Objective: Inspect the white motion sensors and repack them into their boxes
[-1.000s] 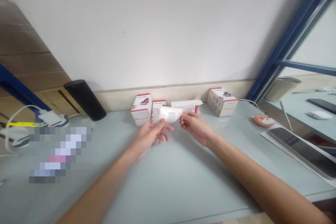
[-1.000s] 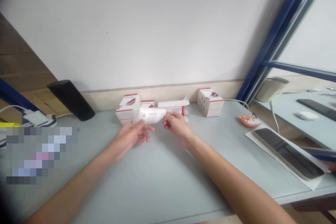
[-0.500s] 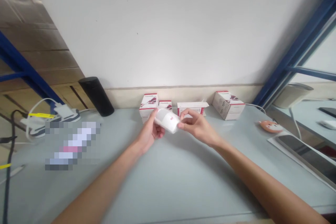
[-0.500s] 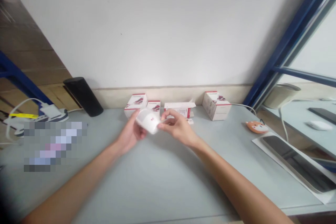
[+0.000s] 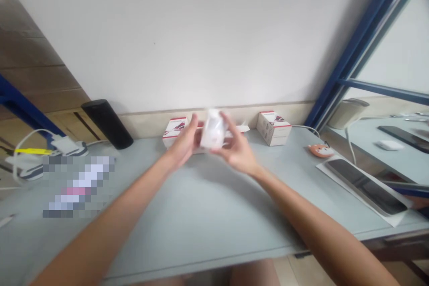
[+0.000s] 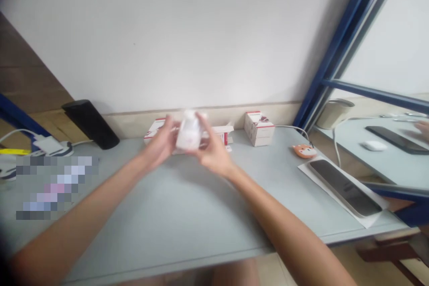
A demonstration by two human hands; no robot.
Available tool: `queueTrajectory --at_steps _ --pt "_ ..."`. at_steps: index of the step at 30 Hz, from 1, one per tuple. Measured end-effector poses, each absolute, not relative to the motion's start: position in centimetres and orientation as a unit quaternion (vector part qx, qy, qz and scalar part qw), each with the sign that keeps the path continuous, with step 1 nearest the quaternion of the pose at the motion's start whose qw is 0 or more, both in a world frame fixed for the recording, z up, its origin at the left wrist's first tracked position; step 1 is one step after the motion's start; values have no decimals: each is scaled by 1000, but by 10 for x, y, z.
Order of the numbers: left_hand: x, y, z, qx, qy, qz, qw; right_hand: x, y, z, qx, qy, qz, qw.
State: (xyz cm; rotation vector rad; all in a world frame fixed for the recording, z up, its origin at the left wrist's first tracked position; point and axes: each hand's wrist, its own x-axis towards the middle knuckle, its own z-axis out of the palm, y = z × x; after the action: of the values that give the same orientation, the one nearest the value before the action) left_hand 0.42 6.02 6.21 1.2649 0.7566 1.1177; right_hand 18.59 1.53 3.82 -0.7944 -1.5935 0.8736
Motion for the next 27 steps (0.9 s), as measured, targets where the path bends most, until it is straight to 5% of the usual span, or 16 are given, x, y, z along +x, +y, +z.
queueTrajectory --at_steps 3,6,11,18,27 --pt "41 88 79 632 316 484 516 223 36 49 -382 -560 285 678" --pt "71 108 71 794 376 339 336 263 56 47 -424 -454 230 749" --pt "88 125 56 817 416 270 293 292 74 35 -407 -365 225 807" --pt "35 86 81 822 380 328 267 266 59 44 -412 -492 181 745" --pt "-33 9 15 712 359 451 401 189 -2 50 -385 -668 240 590"
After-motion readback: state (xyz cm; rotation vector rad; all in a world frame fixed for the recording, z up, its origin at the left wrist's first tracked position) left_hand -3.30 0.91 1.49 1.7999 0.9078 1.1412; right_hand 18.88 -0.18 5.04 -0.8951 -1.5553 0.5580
